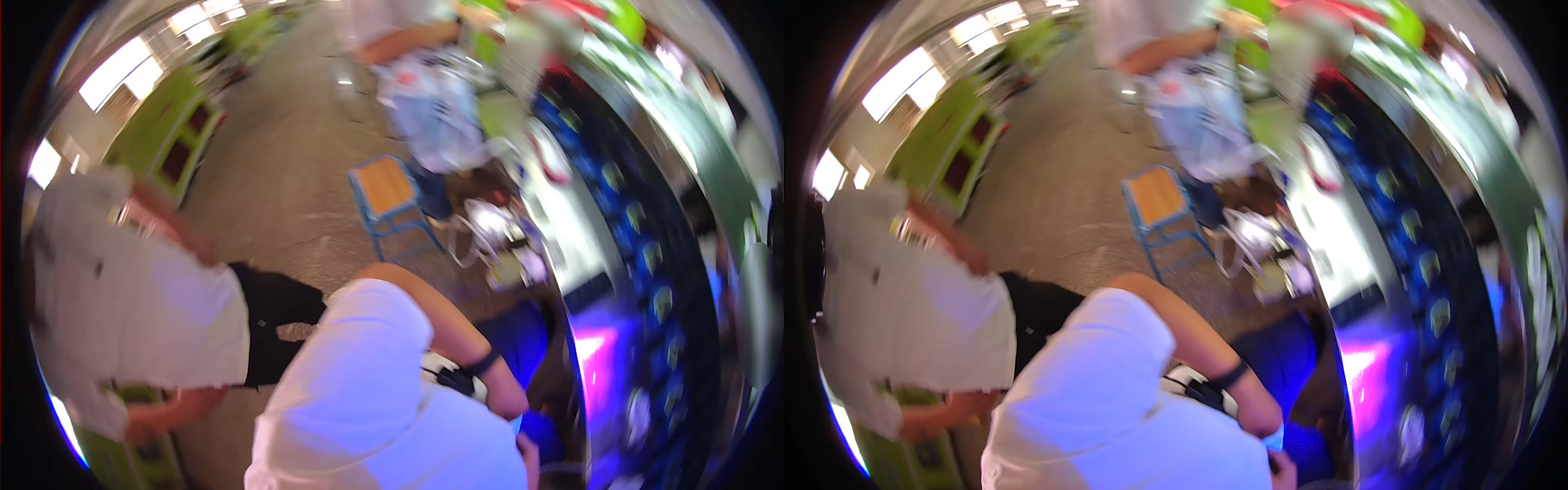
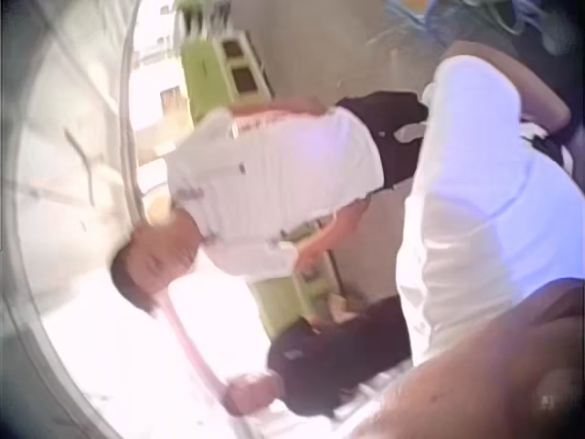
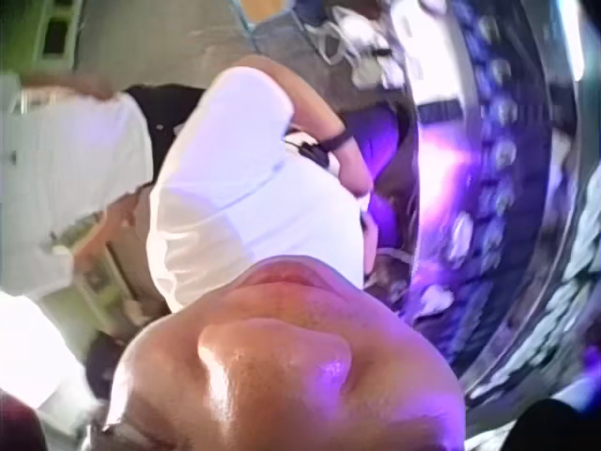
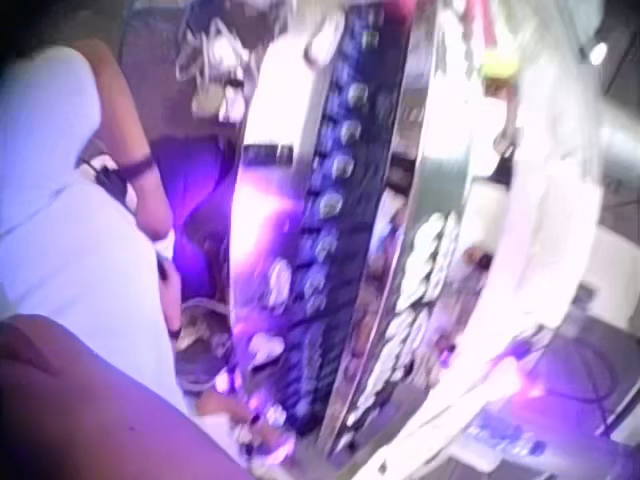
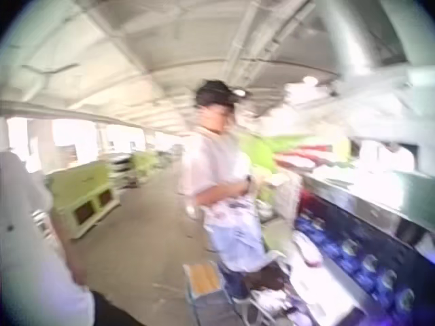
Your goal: Brushing adhesive or primer onto shoe components and passing them along an assembly line conveyor belt under a UV light.
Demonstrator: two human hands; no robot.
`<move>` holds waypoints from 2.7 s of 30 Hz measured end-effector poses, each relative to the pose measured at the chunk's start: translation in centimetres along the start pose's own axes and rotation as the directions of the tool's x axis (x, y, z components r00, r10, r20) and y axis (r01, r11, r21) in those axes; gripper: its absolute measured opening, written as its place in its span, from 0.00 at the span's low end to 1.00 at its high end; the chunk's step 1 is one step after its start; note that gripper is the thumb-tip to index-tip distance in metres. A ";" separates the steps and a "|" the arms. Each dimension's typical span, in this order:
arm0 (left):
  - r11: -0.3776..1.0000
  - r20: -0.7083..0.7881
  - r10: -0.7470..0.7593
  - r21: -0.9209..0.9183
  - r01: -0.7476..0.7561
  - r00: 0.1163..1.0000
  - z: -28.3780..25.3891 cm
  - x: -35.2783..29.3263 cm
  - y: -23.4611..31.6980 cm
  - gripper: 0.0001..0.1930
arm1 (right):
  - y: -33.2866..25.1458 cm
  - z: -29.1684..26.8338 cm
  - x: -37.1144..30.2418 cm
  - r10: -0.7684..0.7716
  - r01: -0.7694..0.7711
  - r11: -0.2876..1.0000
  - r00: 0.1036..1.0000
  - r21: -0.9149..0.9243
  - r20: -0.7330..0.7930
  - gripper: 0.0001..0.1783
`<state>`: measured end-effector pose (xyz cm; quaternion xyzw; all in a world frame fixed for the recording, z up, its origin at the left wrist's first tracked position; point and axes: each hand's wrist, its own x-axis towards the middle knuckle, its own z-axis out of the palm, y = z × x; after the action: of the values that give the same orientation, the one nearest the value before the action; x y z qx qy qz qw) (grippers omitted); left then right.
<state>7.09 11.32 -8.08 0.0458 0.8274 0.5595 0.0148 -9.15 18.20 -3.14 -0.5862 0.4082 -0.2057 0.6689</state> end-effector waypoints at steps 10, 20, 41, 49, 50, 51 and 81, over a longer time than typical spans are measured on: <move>0.906 0.266 -0.134 0.424 0.010 0.955 -4.9 -0.1 -1.4 0.21 | -7.4 -0.6 12.2 -0.218 0.312 0.929 0.897 -0.200 0.385 0.11; 0.940 0.233 -0.122 0.338 0.038 0.965 -3.7 -0.5 0.2 0.21 | -2.6 -2.6 5.8 -0.068 0.130 0.966 0.961 -0.221 0.267 0.12; 0.960 0.146 0.044 0.269 -0.082 0.988 -8.9 2.2 5.0 0.19 | 2.1 -3.6 -5.8 0.221 -0.234 0.962 0.970 -0.139 -0.105 0.14; 0.949 -0.742 0.301 0.298 -0.107 0.599 -23.1 -3.2 21.7 0.10 | 4.5 -3.1 -6.6 0.057 -0.106 0.993 0.842 -0.060 -0.536 0.12; 0.892 -0.764 0.417 0.447 -0.062 0.492 -23.7 -3.6 21.8 0.08 | 3.8 -3.7 -7.0 0.093 -0.168 0.982 0.824 -0.084 -0.558 0.12; 0.901 -0.797 0.425 0.419 -0.115 0.429 -23.9 -3.5 21.6 0.07 | 4.1 -4.0 -7.3 0.064 -0.144 0.986 0.792 -0.083 -0.608 0.12; 0.171 -0.720 -0.378 0.564 0.808 0.583 -42.5 30.5 -14.2 0.32 | 12.5 -22.8 -12.5 0.107 0.448 0.876 0.178 0.178 -0.978 0.27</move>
<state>-27.31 -30.43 -4.55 -0.4126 0.9102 -0.0001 0.0362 -36.94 16.40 -10.72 -0.2014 0.6087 -0.6881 0.3397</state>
